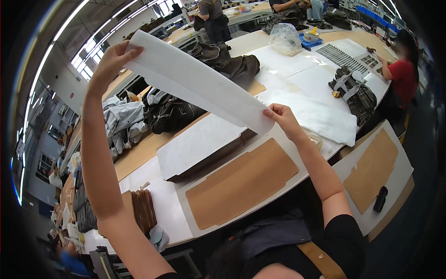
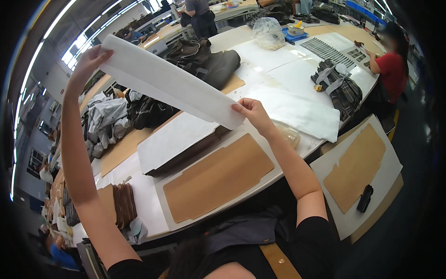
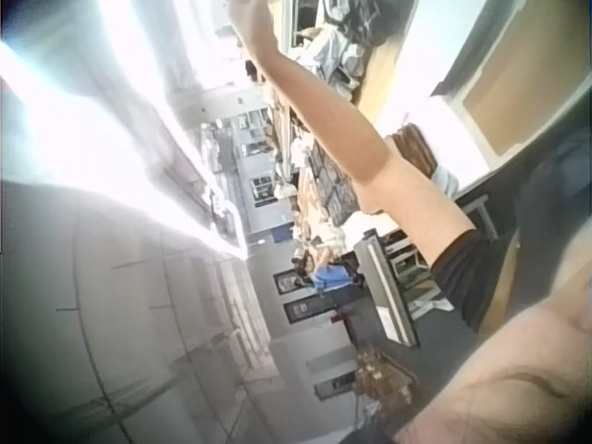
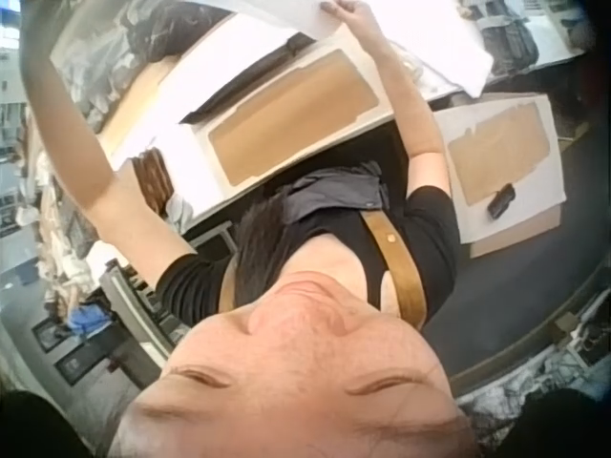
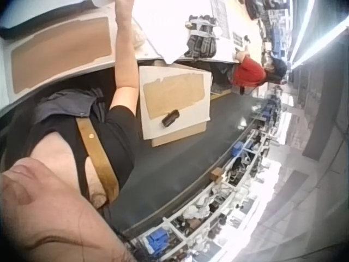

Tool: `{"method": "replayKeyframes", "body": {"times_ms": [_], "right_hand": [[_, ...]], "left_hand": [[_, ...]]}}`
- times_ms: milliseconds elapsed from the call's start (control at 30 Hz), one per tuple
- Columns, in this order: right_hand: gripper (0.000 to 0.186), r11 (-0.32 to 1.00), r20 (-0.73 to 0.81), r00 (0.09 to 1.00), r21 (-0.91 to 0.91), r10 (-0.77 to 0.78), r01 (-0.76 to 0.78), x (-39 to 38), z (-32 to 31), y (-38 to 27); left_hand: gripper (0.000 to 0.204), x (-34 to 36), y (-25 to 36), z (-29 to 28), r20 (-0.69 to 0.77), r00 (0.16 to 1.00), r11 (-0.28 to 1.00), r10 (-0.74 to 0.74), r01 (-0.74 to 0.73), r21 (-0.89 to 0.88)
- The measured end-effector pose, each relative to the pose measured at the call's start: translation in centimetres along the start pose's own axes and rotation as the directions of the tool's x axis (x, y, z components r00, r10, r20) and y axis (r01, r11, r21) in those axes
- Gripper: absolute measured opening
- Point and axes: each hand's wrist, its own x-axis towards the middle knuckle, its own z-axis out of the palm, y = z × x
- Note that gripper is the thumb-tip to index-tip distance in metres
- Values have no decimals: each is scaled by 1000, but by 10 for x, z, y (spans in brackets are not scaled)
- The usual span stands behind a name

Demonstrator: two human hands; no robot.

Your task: Gluing white fabric/lining onto leather panels and organizing them.

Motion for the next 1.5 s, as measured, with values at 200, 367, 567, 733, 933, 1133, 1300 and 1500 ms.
{"method": "replayKeyframes", "body": {"times_ms": [200, 367, 567, 733, 933, 1133, 1300, 1500], "right_hand": [[26, 997, -54, 996, 26, 73, -71, 13, 2, 6], [25, 986, 22, 988, -74, 150, -148, 35, 11, 24], [24, 891, 59, 973, -418, 222, -178, 62, 13, 62], [26, 458, 93, 789, -771, -607, 443, 54, 63, 49], [52, 507, 218, 976, 842, -5, -186, 10, 89, -15], [56, 234, 263, 965, 938, -1, -255, -11, 111, -43], [56, 268, 287, 955, 928, -69, -259, -20, 110, -48], [56, 102, 322, 945, 944, -65, -314, -27, 111, -40]], "left_hand": [[39, -41, -69, 12, 53, 976, 945, -209, 216, -245], [35, -106, -168, 57, 90, 909, 806, -407, 404, -433], [38, -197, -274, 150, 239, 788, 695, -568, 614, -374], [50, -241, -303, 203, -489, 853, 826, -183, 403, 394], [18, -159, -56, 247, 28, 986, 751, -163, 143, -645], [18, -171, 36, 264, -73, 995, 671, -69, -8, -741], [24, -179, 45, 274, -72, 993, 552, -95, -8, -834], [19, -186, 52, 284, -105, 984, 512, -143, -17, -859]]}}
